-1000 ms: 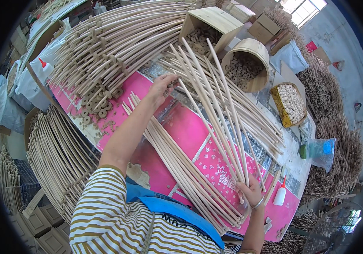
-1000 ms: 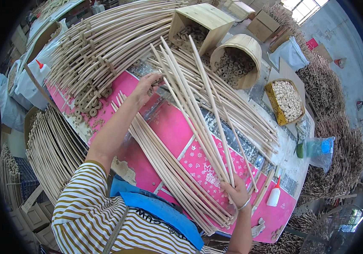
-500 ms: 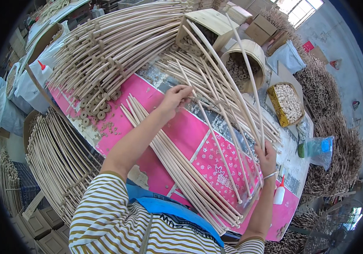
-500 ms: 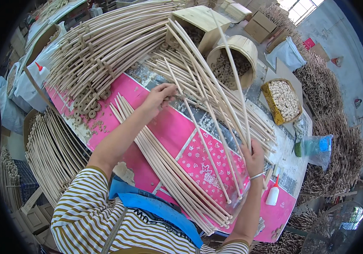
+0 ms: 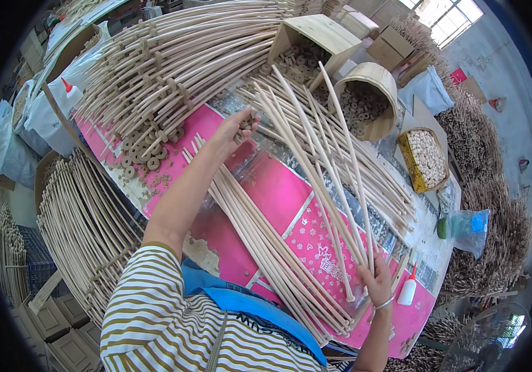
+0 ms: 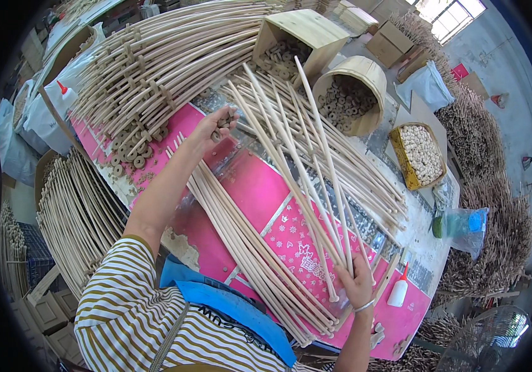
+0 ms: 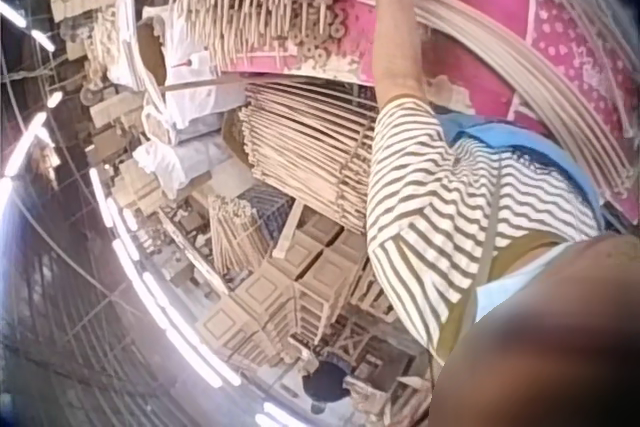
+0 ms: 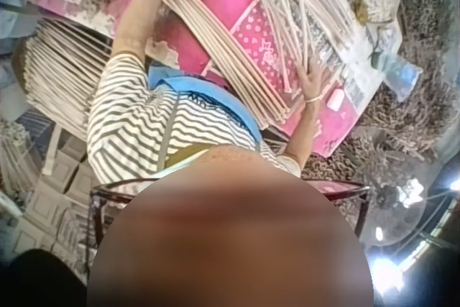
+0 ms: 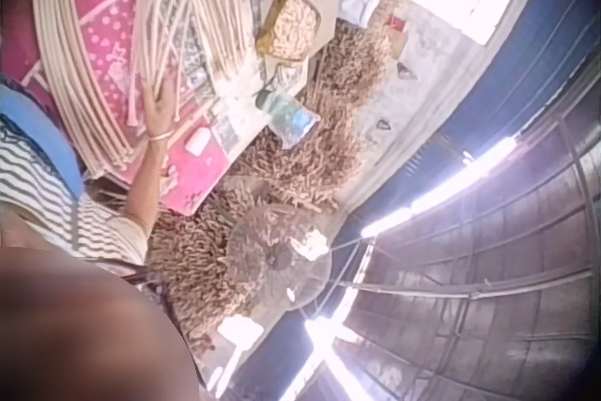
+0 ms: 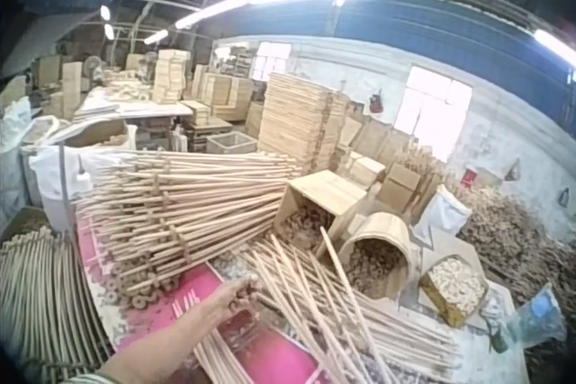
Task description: Assembling a wooden fence-like structure by threading rods through circular spacers and applying glue to the joints.
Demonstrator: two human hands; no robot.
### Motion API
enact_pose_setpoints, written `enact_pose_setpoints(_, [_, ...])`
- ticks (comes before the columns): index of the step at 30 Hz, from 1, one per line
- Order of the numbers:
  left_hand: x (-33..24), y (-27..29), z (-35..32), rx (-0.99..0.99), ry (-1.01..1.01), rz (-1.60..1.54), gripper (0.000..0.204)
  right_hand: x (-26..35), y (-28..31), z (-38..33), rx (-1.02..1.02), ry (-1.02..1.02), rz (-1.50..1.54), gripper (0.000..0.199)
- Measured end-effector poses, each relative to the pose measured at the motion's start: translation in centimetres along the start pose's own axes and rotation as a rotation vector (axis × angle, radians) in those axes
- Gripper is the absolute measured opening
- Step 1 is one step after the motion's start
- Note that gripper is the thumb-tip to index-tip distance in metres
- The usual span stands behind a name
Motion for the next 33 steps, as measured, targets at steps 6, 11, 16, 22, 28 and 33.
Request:
enact_pose_setpoints(6, [-1.3, 0.2, 0.1, 0.042, -0.014, -0.004, 0.035, -0.7, 0.1, -1.7, -0.012, -0.078, 0.121, 0.021])
enact_pose_setpoints(11, [-1.3, 0.0, -0.3, 0.013, -0.010, 0.025, 0.038, -1.4, -0.2, -2.0, 0.029, -0.115, 0.094, 0.021])
enact_pose_setpoints(16, [-1.7, -0.4, -0.8, -0.019, -0.069, 0.141, 0.036, -1.9, -0.3, -2.2, 0.042, -0.127, 0.100, 0.022])
enact_pose_setpoints(22, [0.2, -2.8, -2.5, 0.009, -0.018, 0.300, 0.037, -2.3, -0.8, -1.1, 0.048, -0.128, 0.111, 0.023])
enact_pose_setpoints(28, [-1.8, -4.4, -2.8, -0.009, -0.126, 0.197, 0.036, -1.4, 0.0, -0.5, 0.022, -0.091, 0.132, 0.024])
enact_pose_setpoints(33, [0.6, -7.3, -5.0, 0.115, -0.007, 0.401, 0.028, 0.3, -1.9, -0.6, 0.077, -0.090, 0.147, 0.020])
Point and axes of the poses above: each hand's wrist, its own z-axis towards the middle knuckle, its own y-axis out of the back of the hand, x = y × z, the point moved 8 cm from there along z, towards the middle knuckle, and after that the axes turned 9 degrees about -x, right-handed, at the moved point
